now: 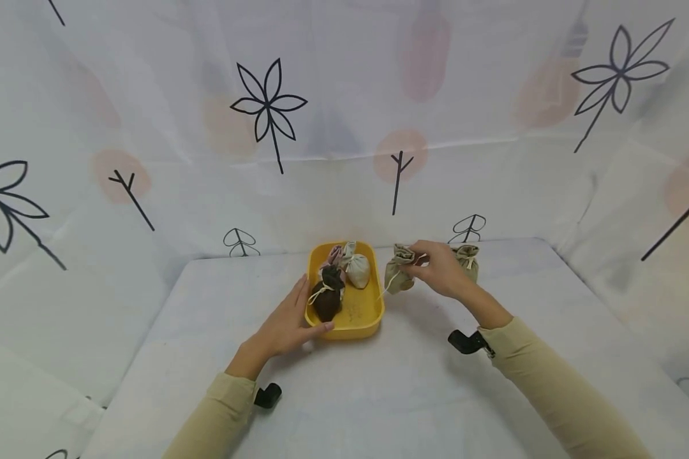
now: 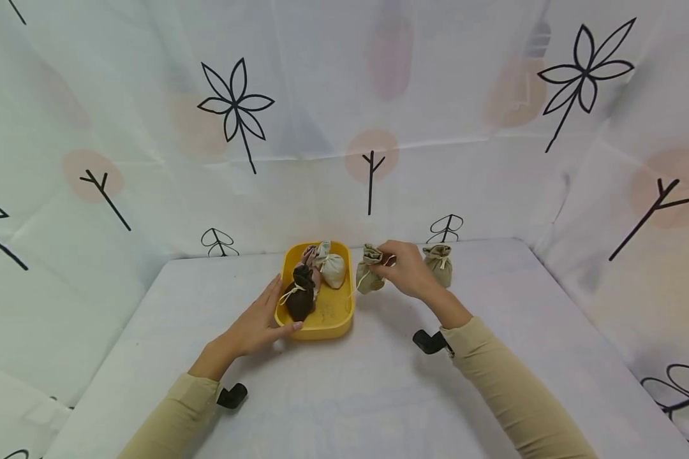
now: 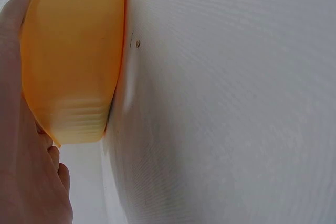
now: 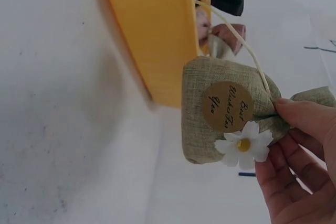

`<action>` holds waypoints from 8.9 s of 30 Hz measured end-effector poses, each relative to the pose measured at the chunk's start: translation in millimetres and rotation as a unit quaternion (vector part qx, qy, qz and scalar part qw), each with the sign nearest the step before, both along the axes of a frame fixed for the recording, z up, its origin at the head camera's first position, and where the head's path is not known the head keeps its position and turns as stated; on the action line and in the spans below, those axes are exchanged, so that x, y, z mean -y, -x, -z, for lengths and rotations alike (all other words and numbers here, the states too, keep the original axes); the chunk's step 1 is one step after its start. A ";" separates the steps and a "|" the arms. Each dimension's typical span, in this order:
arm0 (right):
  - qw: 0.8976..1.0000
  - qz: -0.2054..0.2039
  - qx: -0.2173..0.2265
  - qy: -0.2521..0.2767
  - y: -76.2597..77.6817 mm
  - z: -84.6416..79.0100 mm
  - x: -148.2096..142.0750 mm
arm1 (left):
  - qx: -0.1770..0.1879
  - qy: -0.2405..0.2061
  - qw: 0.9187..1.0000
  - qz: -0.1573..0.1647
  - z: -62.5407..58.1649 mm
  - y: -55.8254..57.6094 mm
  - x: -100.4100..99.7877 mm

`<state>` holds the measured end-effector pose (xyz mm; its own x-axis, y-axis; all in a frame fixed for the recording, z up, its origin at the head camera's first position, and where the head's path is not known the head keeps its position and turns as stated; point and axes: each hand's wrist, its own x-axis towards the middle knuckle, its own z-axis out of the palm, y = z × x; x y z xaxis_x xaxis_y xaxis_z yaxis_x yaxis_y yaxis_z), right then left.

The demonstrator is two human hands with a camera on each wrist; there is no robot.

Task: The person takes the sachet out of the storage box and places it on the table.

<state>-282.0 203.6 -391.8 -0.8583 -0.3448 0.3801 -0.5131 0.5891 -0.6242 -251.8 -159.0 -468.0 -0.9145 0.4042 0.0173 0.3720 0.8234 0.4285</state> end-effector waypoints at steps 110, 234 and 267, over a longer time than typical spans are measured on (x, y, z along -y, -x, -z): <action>0.996 0.090 -0.029 0.010 -12.8 45.0 -14.7 | 0.001 -0.002 1.000 0.004 2.6 -0.8 1.5; 0.994 -0.024 0.076 0.068 -16.8 1.5 93.1 | -0.010 -0.001 1.000 0.010 -1.3 -2.0 1.9; 0.994 0.050 0.071 0.065 -12.6 12.6 21.9 | 0.010 -0.006 1.000 0.005 -0.5 -2.9 0.9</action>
